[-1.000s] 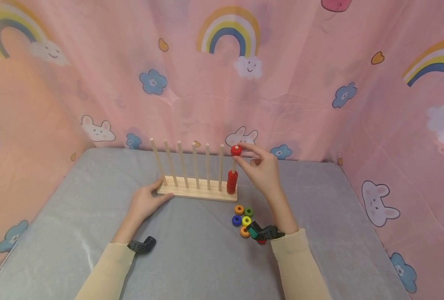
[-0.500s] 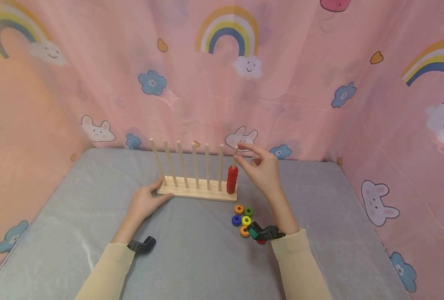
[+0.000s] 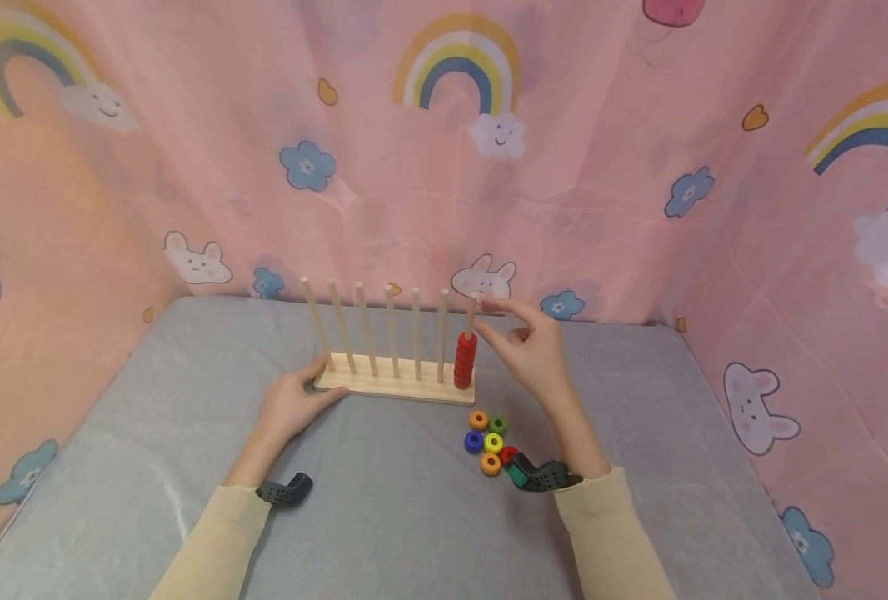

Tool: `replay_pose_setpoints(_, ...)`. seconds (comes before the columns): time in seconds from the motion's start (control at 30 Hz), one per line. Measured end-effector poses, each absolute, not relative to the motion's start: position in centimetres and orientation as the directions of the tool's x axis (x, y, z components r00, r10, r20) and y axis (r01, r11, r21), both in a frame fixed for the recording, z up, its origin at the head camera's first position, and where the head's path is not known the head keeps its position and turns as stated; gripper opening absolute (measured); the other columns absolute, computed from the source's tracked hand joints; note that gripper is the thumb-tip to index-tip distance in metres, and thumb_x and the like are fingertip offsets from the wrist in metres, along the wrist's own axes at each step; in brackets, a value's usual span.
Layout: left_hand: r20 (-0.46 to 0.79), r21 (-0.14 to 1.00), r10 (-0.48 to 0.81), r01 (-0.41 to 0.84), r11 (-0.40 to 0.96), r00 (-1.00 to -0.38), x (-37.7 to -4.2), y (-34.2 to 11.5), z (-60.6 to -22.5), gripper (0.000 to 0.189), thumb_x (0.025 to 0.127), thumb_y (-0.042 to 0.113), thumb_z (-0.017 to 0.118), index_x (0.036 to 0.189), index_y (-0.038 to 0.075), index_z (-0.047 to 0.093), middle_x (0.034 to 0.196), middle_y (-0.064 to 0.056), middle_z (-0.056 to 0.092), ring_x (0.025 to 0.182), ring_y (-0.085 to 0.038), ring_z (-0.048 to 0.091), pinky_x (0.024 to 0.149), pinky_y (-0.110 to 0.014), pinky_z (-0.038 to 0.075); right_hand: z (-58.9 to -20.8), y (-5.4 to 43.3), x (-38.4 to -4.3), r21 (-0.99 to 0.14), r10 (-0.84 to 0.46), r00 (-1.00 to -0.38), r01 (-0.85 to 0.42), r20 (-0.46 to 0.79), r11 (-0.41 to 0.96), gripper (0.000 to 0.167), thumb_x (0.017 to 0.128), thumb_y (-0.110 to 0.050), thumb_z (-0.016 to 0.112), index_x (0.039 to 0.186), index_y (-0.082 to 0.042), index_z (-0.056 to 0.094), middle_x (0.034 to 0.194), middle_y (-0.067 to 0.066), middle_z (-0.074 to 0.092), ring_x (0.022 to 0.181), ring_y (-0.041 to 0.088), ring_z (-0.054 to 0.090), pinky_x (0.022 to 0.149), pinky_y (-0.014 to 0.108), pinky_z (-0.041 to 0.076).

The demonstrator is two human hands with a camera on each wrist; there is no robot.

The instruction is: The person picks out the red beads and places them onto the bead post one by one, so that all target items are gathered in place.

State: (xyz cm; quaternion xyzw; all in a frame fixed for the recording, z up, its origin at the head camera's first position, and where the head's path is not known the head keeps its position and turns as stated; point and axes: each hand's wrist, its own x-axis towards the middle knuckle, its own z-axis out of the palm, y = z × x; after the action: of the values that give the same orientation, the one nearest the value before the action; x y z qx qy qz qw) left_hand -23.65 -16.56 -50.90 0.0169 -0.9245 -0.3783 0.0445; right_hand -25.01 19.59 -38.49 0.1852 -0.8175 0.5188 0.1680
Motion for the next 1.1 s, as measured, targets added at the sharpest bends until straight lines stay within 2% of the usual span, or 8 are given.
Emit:
replay_pose_setpoints(0.27, 0.06, 0.704, -0.071, -0.008, 0.71, -0.996, -23.7, -16.5, -51.0, 0.083, 0.09, 0.048, 0.084, 0.156, 0.01, 0.053, 0.154, -0.017, 0.055, 0.14, -0.044, 0.055, 0.105, -0.059, 0.052, -39.4, 20.5, -24.2, -0.776, -0.137, -0.887, -0.453, 0.441, 0.439, 0.033, 0.096, -0.009, 0.08, 0.128, -0.009, 0.076, 0.115, 0.011, 0.076, 0.038, 0.003, 0.024, 0.039, 0.024, 0.023)
replay_pose_setpoints(0.47, 0.073, 0.704, -0.073, -0.001, 0.711, -0.995, -23.7, -16.6, -51.1, 0.082, 0.09, 0.048, 0.084, 0.155, 0.009, 0.053, 0.153, -0.018, 0.056, 0.139, -0.045, 0.056, 0.104, -0.059, 0.052, -40.3, 21.0, -23.7, -0.75, -0.132, -0.871, -0.477, 0.473, 0.458, 0.034, 0.093, -0.003, 0.081, 0.127, -0.007, 0.076, 0.113, 0.013, 0.077, 0.039, -0.003, 0.022, 0.038, 0.025, 0.022)
replay_pose_setpoints(0.63, 0.074, 0.7, -0.067, 0.004, 0.714, -0.995, -23.7, -16.6, -51.3, 0.082, 0.09, 0.048, 0.084, 0.155, 0.008, 0.053, 0.153, -0.017, 0.055, 0.141, -0.045, 0.054, 0.107, -0.061, 0.05, -40.6, 21.5, -23.0, -0.745, -0.111, -0.874, -0.464, 0.473, 0.479, 0.031, 0.093, -0.005, 0.082, 0.124, -0.008, 0.077, 0.112, 0.011, 0.077, 0.038, -0.001, 0.023, 0.038, 0.025, 0.024)
replay_pose_setpoints(0.8, 0.058, 0.701, -0.072, -0.01, 0.713, -0.996, -23.6, -16.6, -51.3, 0.082, 0.09, 0.049, 0.083, 0.156, 0.01, 0.053, 0.153, -0.017, 0.055, 0.139, -0.046, 0.055, 0.104, -0.06, 0.052, -41.1, 22.2, -22.1, -0.749, -0.109, -0.884, -0.446, 0.455, 0.49, 0.029, 0.094, -0.003, 0.081, 0.122, -0.005, 0.077, 0.111, 0.013, 0.076, 0.039, 0.0, 0.023, 0.038, 0.025, 0.025)
replay_pose_setpoints(0.9, 0.054, 0.703, -0.071, -0.013, 0.711, -0.996, -23.7, -16.6, -51.3, 0.082, 0.09, 0.049, 0.083, 0.156, 0.01, 0.053, 0.153, -0.017, 0.055, 0.139, -0.045, 0.055, 0.103, -0.06, 0.052, -42.0, 22.7, -21.2, -0.757, -0.113, -0.898, -0.422, 0.426, 0.499, 0.028, 0.094, -0.003, 0.08, 0.122, -0.004, 0.077, 0.084, 0.008, 0.068, 0.04, -0.001, 0.022, 0.037, 0.025, 0.025)
replay_pose_setpoints(0.97, 0.053, 0.705, -0.072, -0.014, 0.709, -0.996, -23.7, -16.6, -51.3, 0.082, 0.09, 0.049, 0.084, 0.156, 0.01, 0.053, 0.154, -0.017, 0.055, 0.139, -0.045, 0.055, 0.104, -0.059, 0.052, -42.7, 23.0, -20.6, -0.756, -0.114, -0.908, -0.401, 0.404, 0.518, 0.027, 0.094, -0.004, 0.081, 0.121, -0.005, 0.077, 0.069, 0.002, 0.055, 0.041, -0.002, 0.021, 0.037, 0.026, 0.025)
replay_pose_setpoints(1.03, 0.055, 0.707, -0.073, -0.013, 0.707, -0.996, -23.7, -16.6, -51.3, 0.083, 0.09, 0.049, 0.084, 0.156, 0.01, 0.053, 0.153, -0.017, 0.055, 0.138, -0.045, 0.057, 0.1, -0.058, 0.054, -43.4, 23.3, -20.0, -0.757, -0.118, -0.915, -0.386, 0.385, 0.528, 0.026, 0.094, -0.005, 0.081, 0.119, -0.006, 0.078, 0.059, -0.002, 0.038, 0.042, -0.002, 0.02, 0.037, 0.027, 0.024)
replay_pose_setpoints(1.1, 0.057, 0.707, -0.071, -0.01, 0.708, -0.996, -23.7, -16.6, -51.3, 0.083, 0.09, 0.049, 0.083, 0.156, 0.01, 0.053, 0.153, -0.018, 0.055, 0.137, -0.045, 0.058, 0.098, -0.058, 0.055, -44.0, 23.6, -19.4, -0.759, -0.122, -0.92, -0.377, 0.372, 0.531, 0.025, 0.094, -0.005, 0.081, 0.118, -0.007, 0.078, 0.056, -0.004, 0.034, 0.042, -0.004, 0.02, 0.037, 0.026, 0.024)
